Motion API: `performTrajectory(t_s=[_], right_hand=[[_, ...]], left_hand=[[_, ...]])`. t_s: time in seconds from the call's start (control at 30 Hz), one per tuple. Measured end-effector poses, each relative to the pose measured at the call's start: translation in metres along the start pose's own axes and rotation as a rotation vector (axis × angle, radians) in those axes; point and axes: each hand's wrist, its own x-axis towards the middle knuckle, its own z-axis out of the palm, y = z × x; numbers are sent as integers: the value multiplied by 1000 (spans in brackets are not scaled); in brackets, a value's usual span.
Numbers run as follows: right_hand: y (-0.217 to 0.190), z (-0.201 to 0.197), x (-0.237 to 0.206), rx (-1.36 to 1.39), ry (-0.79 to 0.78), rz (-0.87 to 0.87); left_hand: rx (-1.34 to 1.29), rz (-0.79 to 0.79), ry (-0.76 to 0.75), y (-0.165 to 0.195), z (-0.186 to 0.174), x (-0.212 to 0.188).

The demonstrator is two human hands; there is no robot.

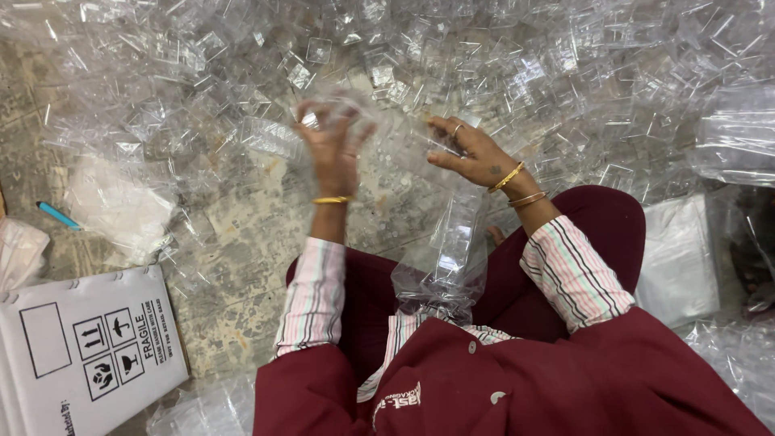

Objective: The person sits on the floor of a packaging facility and handles clear plastic boxes, opening and nesting them one by one and stacking the assembled boxes beside them, occasionally placing stacked boxes into a cardboard carton.

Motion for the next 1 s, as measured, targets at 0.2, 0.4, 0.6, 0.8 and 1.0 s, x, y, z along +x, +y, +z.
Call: performTrajectory(t_s=[0.2,0.4,0.6,0.8,1.0], right_hand=[[18,6,-4,-5,19,0],[22,14,-2,500,23,-154],[11,13,-6,1085,44,-278],[11,13,-7,964,163,-265],[26,20,-7,810,256,-316]], left_hand=[[416,13,-286,-26,40,-33],[369,180,-298,-6,62,-45],[694,482,-88,-22,94,-69],[767,520,35,-22,113,-64],[710,521,60,-15,115,-62]])
